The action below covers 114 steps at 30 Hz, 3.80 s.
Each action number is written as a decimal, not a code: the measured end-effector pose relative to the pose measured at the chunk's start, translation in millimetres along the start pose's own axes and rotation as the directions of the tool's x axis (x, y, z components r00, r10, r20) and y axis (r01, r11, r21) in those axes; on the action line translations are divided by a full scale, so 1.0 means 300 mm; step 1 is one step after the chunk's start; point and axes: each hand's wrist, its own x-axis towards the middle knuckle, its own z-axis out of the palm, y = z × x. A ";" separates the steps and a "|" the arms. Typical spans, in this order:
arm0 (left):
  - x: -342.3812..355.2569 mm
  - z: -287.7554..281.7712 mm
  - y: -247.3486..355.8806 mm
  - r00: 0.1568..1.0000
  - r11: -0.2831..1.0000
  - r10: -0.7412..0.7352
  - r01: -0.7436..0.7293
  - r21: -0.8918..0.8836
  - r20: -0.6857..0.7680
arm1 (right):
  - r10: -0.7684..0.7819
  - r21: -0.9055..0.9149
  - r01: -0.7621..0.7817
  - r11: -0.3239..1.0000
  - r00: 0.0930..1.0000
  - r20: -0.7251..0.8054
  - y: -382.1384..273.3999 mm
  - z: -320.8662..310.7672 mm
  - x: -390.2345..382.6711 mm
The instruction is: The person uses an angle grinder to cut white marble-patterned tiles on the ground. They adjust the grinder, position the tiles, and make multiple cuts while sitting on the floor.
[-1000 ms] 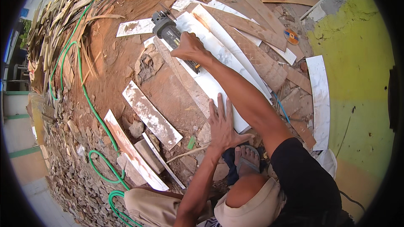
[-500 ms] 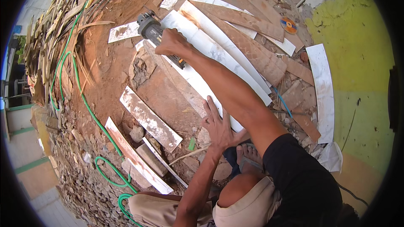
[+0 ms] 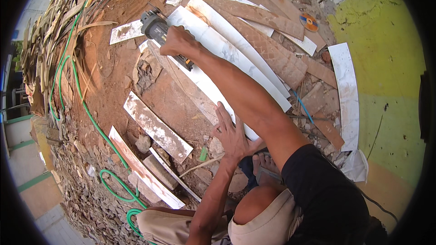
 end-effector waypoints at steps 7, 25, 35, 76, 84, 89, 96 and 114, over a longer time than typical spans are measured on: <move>-0.003 0.008 -0.005 1.000 1.000 0.002 -0.002 -0.004 -0.001 | 0.029 0.003 -0.029 1.000 0.999 0.021 -0.004 -0.005 -0.006; -0.004 0.009 -0.006 1.000 1.000 0.011 -0.011 0.006 0.005 | 0.058 0.001 -0.059 0.998 0.996 0.074 -0.017 -0.030 -0.016; 0.003 0.013 -0.003 0.999 1.000 -0.027 0.026 0.013 0.042 | 0.069 -0.013 -0.068 0.998 0.995 0.068 -0.012 -0.022 -0.002; 0.018 -0.015 -0.009 0.996 0.993 -0.028 0.018 0.115 0.086 | 0.085 -0.036 -0.082 0.996 0.992 0.089 0.008 -0.007 0.018; 0.019 -0.010 -0.009 0.996 0.992 -0.020 0.010 0.122 0.083 | 0.080 -0.029 -0.079 0.996 0.994 0.072 0.025 -0.005 0.004; 0.021 -0.014 -0.010 0.995 0.993 -0.033 0.022 0.113 0.098 | 0.078 -0.018 -0.077 0.997 0.995 0.063 0.026 -0.007 -0.015; 0.022 -0.019 -0.003 0.996 0.994 -0.031 0.021 0.106 0.089 | 0.075 0.009 -0.077 0.997 0.993 0.089 0.019 -0.033 -0.036; 0.018 -0.015 -0.004 0.992 0.981 -0.026 0.002 0.192 0.126 | 0.105 -0.006 -0.105 0.994 0.990 0.091 0.034 -0.011 -0.008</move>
